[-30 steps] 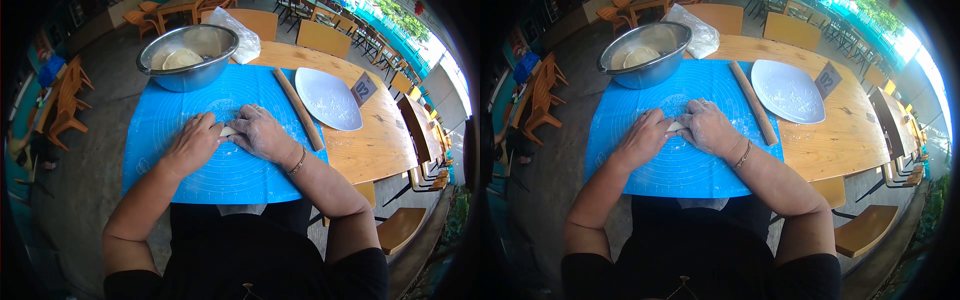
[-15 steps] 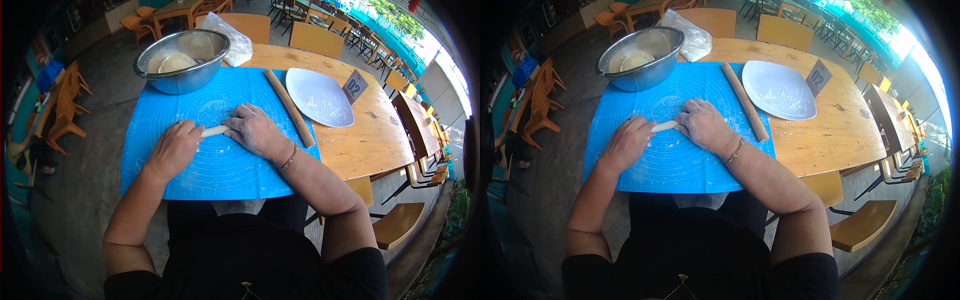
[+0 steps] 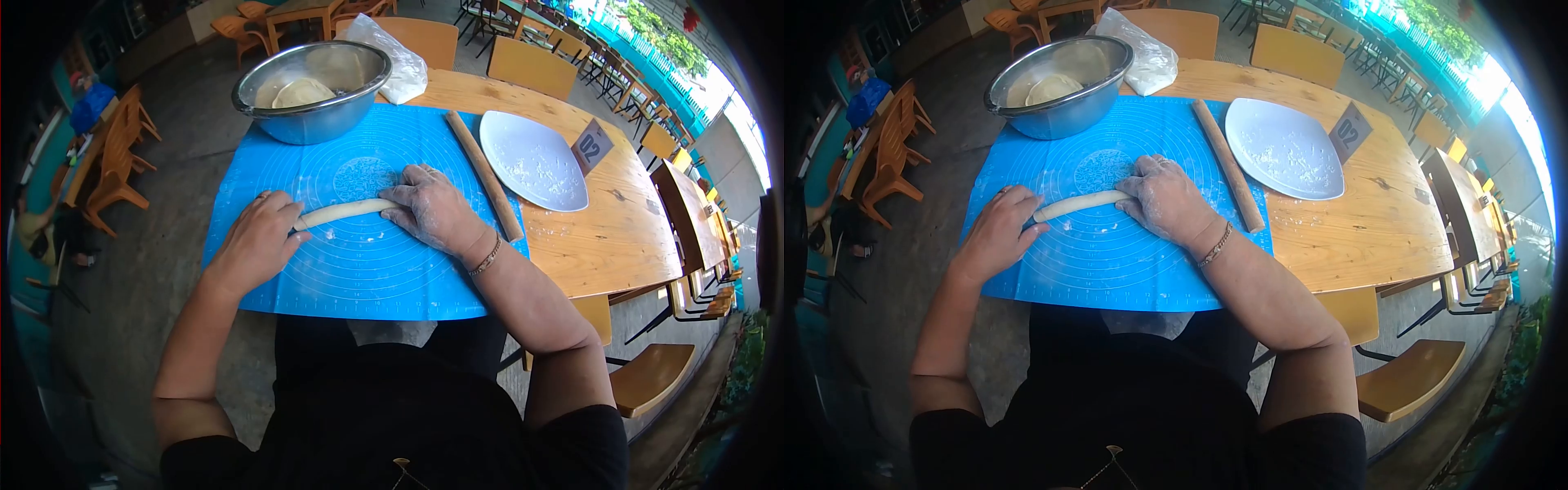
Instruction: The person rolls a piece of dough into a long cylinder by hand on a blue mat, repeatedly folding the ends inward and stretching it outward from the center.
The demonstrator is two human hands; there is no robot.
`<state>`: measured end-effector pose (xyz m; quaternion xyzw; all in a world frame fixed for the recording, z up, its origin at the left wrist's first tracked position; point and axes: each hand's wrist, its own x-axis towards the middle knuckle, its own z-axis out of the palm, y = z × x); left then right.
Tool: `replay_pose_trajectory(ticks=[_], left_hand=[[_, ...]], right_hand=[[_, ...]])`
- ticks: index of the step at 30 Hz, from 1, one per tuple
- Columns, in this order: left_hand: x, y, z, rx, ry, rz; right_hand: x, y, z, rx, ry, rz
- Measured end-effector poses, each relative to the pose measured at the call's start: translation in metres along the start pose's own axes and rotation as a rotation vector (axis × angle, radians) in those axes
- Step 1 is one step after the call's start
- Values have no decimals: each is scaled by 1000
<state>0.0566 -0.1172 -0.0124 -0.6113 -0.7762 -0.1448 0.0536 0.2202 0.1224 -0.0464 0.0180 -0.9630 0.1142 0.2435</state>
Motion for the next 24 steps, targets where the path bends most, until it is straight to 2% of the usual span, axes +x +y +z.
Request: replay_pose_trajectory(ticks=[1, 3, 7, 9, 13, 16, 22, 24], left_hand=[[4, 3, 2, 1, 1, -3], [16, 11, 11, -42, 198, 149], [40, 24, 29, -162, 181, 227], [51, 21, 37, -180, 67, 229], [59, 13, 45, -249, 55, 202], [56, 10, 50, -368, 128, 251], [52, 9, 51, -344, 151, 269], [51, 11, 48, -330, 115, 232]], right_hand=[[0, -2, 2, 2, 0, -3], [1, -6, 8, 55, 116, -55], [6, -15, 12, 77, 119, -104], [7, -12, 17, 67, 100, -124], [6, -6, 15, 70, 93, -113], [5, -4, 8, 71, 69, -80], [3, 2, -11, 109, -52, -22], [3, 6, -18, 139, -149, 47]])
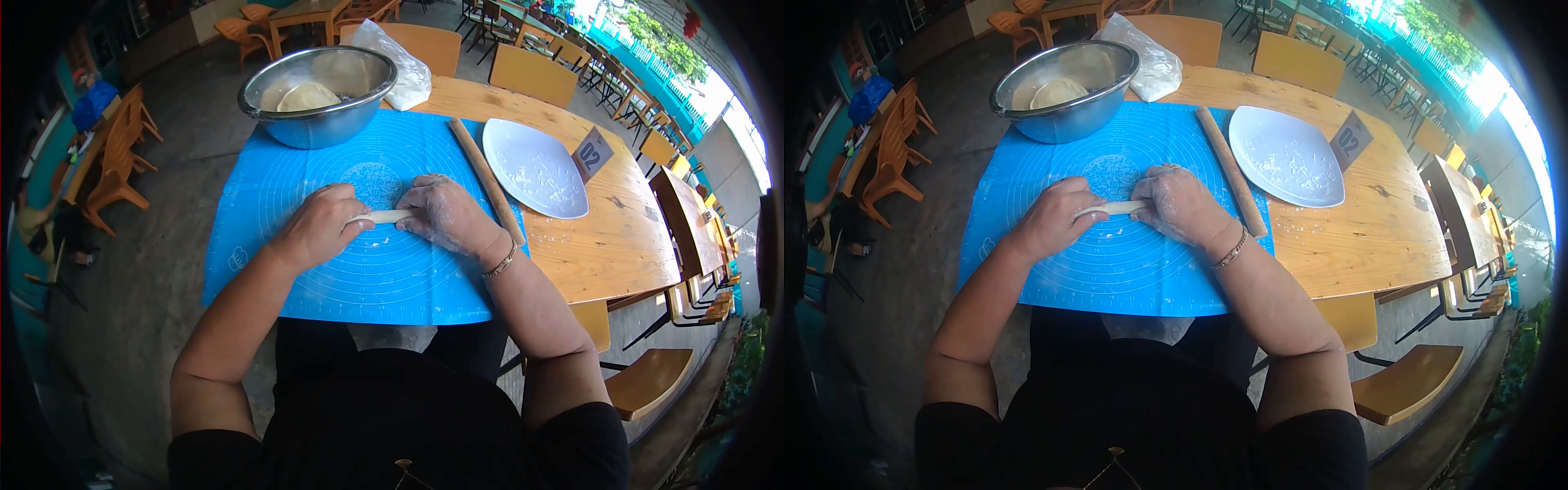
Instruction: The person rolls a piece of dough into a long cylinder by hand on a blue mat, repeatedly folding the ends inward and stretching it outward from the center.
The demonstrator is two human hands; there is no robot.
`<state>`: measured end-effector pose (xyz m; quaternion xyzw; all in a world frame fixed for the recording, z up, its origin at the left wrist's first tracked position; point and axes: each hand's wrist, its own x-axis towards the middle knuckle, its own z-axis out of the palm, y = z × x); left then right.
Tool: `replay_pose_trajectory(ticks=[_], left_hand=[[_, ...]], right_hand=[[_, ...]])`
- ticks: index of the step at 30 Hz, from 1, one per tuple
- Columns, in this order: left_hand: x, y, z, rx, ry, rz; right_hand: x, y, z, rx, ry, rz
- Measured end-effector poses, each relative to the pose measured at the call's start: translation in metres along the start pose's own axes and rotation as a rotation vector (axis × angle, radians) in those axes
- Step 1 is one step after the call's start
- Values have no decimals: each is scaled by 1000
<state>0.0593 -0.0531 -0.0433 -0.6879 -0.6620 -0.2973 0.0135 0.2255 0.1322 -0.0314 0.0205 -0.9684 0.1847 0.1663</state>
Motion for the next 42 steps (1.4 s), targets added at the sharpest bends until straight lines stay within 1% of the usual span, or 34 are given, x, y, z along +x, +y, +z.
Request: replay_pose_trajectory(ticks=[1, 3, 7, 9, 10, 12, 13, 15, 16, 18, 22, 24, 28, 30, 31, 33, 34, 36, 40, 42], left_hand=[[-1, 0, 0, 1, 2, 1], [-2, 0, 2, -105, 71, -42], [-2, 3, -1, -111, 136, -41], [-2, 3, -5, -59, 17, -62], [-3, 2, -4, -58, 18, -63], [-2, -2, -5, -72, -3, -79], [-2, -2, -5, -68, 0, -83], [-1, 2, -7, -108, -40, -207], [-2, 3, -8, -105, -35, -210], [-4, 5, -8, -8, 2, -195], [-2, 3, -12, -13, -48, -276], [0, 7, -15, -86, -114, -349], [-2, 4, -14, -70, -124, -311], [-4, 3, -10, 8, -34, -185], [-4, 5, -11, 4, -37, -187], [0, 9, -17, -105, -157, -323], [1, 11, -18, -106, -156, -324], [1, 13, -18, -238, -171, -450], [2, 9, -15, -188, -171, -413], [1, 5, -13, -140, -162, -324]], right_hand=[[0, 1, -2, -2, 1, -1], [-1, 3, -3, 16, -19, 69], [-3, -1, -1, -5, 43, 53], [-3, -4, -1, -26, 66, 8], [-3, -5, -2, -25, 66, 6], [-1, -7, -6, -19, -32, 62], [-1, -8, -7, -18, -33, 55], [-3, -11, -7, -8, -35, 90], [-2, -11, -4, -9, -36, 83], [-2, -10, 4, -63, 85, -32], [3, -19, 14, -2, 85, -59], [5, -18, 21, -30, 76, -46], [6, -20, 23, -43, 85, -32], [6, -23, 20, -49, 44, 5], [5, -24, 20, -46, 40, 9], [7, -25, 19, -26, 49, 5], [8, -26, 19, -26, 48, 5], [9, -28, 20, 14, 22, 25], [10, -28, 25, 58, 61, 1], [9, -28, 27, -14, 71, -37]])
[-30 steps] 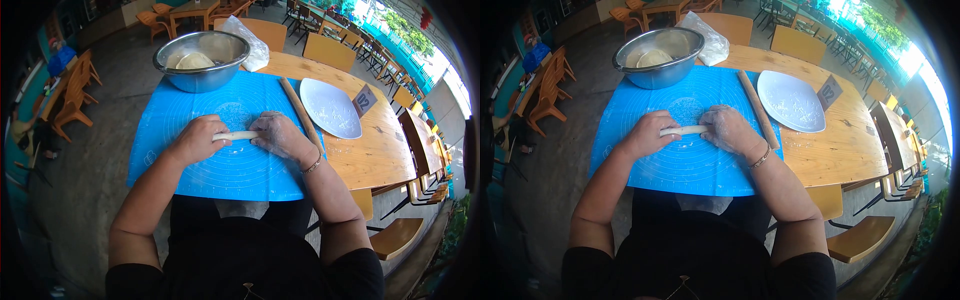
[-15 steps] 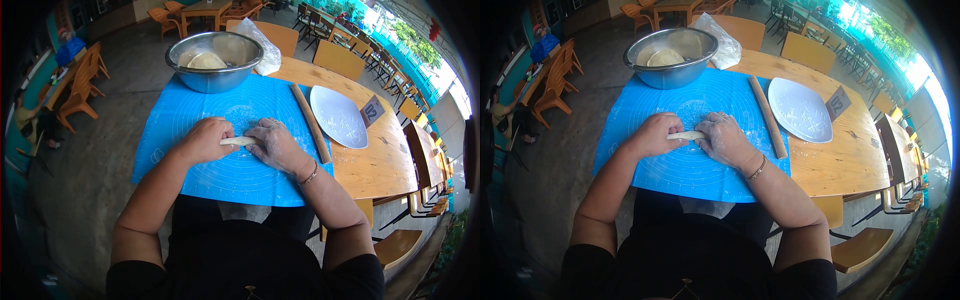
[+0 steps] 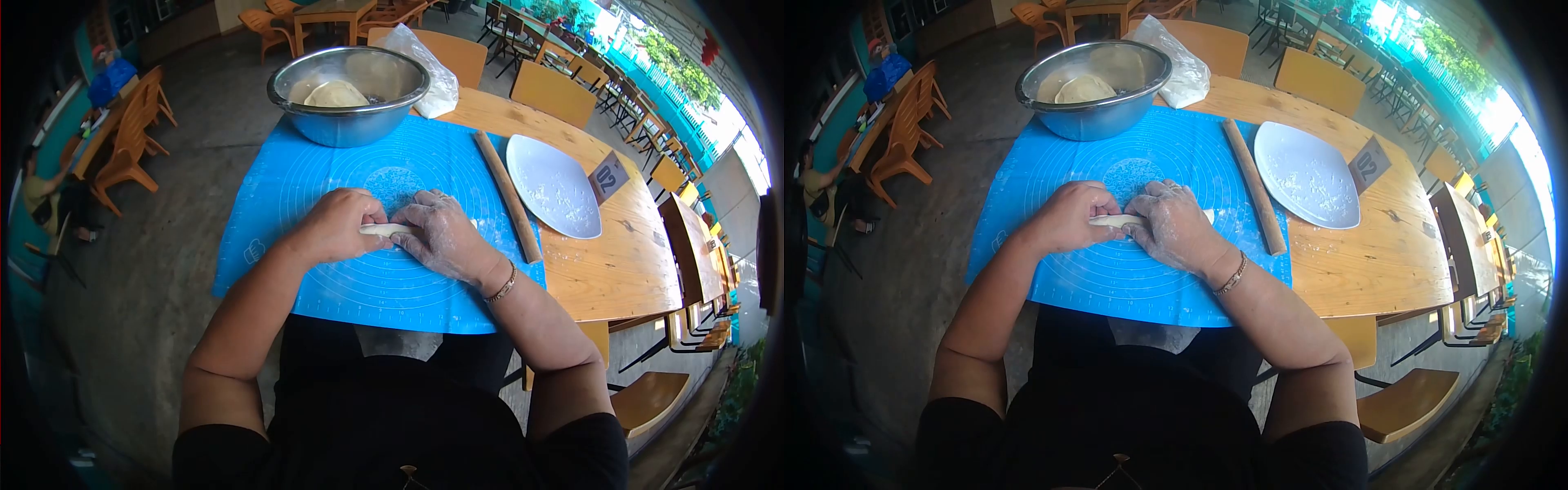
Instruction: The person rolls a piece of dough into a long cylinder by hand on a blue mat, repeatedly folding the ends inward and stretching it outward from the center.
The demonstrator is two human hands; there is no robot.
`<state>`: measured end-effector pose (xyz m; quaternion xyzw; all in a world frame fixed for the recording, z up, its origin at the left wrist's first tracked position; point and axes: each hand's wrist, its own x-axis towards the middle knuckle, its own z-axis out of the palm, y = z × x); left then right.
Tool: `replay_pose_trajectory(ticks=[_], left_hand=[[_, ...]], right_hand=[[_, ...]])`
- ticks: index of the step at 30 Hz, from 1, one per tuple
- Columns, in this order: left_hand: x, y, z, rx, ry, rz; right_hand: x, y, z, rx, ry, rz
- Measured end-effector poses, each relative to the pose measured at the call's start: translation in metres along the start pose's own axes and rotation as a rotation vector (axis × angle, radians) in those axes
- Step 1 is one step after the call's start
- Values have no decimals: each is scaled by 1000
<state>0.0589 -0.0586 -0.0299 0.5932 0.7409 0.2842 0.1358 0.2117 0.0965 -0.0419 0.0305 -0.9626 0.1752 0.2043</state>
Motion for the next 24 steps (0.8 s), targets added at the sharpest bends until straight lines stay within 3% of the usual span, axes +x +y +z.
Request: replay_pose_trajectory(ticks=[7, 9, 16, 21, 24], left_hand=[[0, 0, -5, -16, -44, 49], [0, -1, -4, -116, -28, 47], [1, 2, -3, -144, -69, 20], [0, 3, -5, -126, -72, -25], [-1, 2, -6, -122, -63, -19]], right_hand=[[2, -3, -4, 113, 33, -35], [2, -3, -7, 187, -40, 24], [1, 2, -9, 166, -19, -33], [0, -1, -24, 194, -163, 156], [-3, 8, -29, 132, -183, 153]])
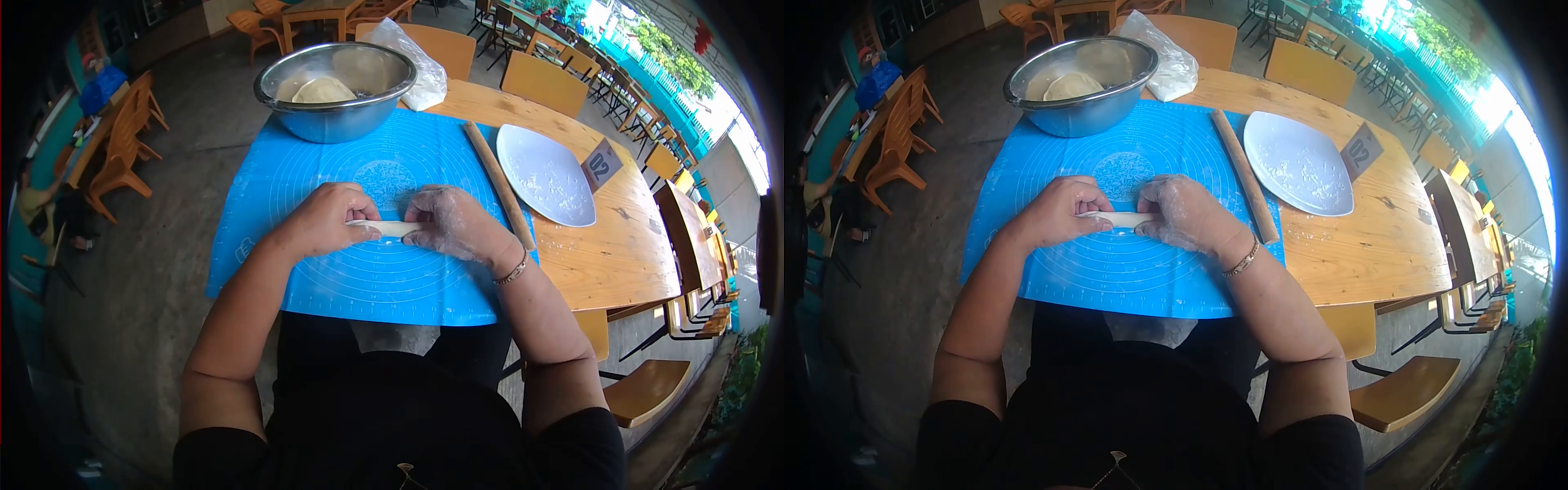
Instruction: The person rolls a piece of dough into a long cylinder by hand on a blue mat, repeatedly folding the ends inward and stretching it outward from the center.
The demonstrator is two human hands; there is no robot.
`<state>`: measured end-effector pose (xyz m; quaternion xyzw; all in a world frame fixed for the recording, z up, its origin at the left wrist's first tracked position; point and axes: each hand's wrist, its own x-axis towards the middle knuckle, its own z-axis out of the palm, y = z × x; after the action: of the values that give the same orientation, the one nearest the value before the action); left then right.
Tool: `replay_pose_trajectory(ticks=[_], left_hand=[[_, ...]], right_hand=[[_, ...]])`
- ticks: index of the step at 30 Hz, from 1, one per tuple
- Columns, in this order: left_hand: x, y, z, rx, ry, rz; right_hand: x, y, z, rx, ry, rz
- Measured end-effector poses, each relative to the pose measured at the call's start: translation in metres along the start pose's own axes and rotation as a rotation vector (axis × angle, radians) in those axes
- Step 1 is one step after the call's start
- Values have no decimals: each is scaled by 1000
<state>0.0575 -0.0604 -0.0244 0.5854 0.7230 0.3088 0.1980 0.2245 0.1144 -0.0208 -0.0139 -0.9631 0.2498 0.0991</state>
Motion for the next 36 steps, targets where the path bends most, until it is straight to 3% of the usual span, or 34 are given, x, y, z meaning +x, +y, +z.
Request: replay_pose_trajectory(ticks=[4, 6, 9, 12, 15, 19, 24, 31, 33, 36], left_hand=[[-1, 3, 1, 46, 0, -5], [-2, 0, 12, 51, 196, 137], [6, -11, 23, 171, 219, 300], [10, -6, 22, 130, 131, 199], [8, 0, 21, 153, 80, 230], [6, 2, 25, 133, 140, 263], [5, 6, 23, 50, 112, 253], [4, 12, 23, 32, 99, 238], [6, 15, 22, 61, 53, 143], [7, 16, 23, 122, 84, 149]], right_hand=[[-8, 7, -10, -84, 17, 17], [-11, 12, -10, -149, 49, 42], [-11, 11, -12, -115, 20, 84], [-11, 12, -15, -88, -29, 91], [-14, 9, -16, -97, -23, 136], [-14, 9, -8, -143, 77, 97], [-12, 5, -15, -73, -63, 124], [-14, 5, -14, -19, 0, 135], [-14, 2, -16, 32, -45, 165], [-13, 7, -13, 32, -100, 185]])
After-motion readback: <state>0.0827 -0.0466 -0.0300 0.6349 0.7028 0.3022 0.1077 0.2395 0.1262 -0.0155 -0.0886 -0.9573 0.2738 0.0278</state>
